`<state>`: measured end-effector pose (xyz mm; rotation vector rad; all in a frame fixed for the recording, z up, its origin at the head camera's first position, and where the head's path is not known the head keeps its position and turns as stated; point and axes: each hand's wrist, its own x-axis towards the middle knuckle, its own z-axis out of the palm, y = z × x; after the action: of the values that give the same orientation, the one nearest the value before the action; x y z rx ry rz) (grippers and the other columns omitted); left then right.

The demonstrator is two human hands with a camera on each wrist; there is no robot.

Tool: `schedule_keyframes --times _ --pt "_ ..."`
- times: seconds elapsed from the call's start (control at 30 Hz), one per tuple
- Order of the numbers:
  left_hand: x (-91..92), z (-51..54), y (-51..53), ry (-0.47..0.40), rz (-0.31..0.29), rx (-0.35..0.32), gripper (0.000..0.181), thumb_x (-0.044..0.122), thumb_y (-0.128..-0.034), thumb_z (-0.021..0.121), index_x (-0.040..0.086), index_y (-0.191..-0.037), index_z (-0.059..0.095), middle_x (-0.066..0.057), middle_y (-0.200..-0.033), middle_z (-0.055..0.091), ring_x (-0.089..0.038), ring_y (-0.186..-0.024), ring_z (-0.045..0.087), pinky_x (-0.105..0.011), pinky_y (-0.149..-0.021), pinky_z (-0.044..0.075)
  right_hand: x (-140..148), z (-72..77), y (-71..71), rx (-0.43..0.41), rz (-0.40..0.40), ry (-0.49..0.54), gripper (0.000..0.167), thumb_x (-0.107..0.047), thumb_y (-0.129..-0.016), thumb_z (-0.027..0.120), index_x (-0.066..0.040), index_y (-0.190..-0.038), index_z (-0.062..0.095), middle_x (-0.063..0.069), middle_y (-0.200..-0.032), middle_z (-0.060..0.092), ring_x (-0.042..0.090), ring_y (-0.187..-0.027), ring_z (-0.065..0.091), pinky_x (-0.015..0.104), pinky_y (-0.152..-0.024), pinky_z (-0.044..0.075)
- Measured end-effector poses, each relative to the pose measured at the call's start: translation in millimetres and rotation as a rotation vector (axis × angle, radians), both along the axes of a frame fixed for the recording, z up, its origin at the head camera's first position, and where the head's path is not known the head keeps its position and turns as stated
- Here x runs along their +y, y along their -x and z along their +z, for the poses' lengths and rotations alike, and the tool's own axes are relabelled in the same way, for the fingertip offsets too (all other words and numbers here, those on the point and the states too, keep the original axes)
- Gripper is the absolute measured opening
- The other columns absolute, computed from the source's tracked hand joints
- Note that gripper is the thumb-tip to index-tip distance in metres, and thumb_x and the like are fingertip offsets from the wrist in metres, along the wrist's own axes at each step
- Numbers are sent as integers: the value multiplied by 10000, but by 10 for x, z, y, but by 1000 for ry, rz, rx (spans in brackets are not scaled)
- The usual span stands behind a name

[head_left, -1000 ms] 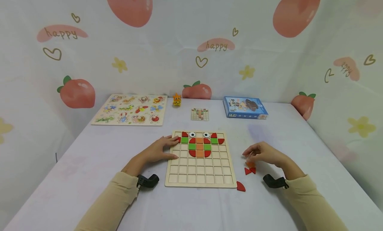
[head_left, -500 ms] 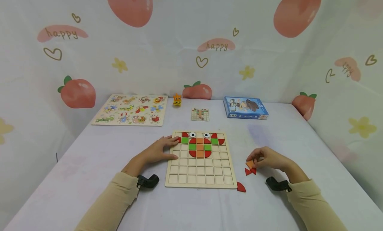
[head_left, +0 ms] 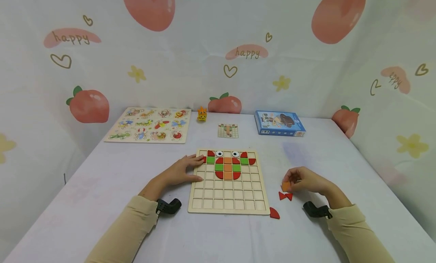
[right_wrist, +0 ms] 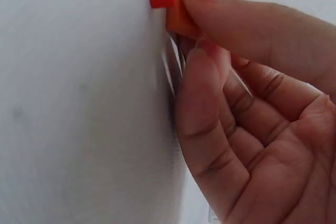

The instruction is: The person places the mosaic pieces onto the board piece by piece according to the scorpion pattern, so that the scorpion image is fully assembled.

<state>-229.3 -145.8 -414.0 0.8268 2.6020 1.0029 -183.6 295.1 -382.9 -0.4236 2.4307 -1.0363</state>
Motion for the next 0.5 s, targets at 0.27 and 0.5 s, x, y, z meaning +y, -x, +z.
schedule_keyframes --times 0.27,0.5 --pt "-3 6 -1 -2 3 -5 730 423 -776 720 82 -1370 467 13 -1515 317 -303 -1445 142 -504 -1185 54 -52 13 51 -23 -31 26 221 -153 -862 652 36 -968 612 39 -828 618 110 -729 542 217 -638 501" --pt "3 13 -10 -11 -5 -3 726 401 -780 723 71 -1371 461 2 -1516 313 -306 -1445 134 -505 -1185 49 -213 88 100 -26 -29 65 226 -136 -869 637 53 -986 596 51 -838 612 120 -731 538 233 -640 511"
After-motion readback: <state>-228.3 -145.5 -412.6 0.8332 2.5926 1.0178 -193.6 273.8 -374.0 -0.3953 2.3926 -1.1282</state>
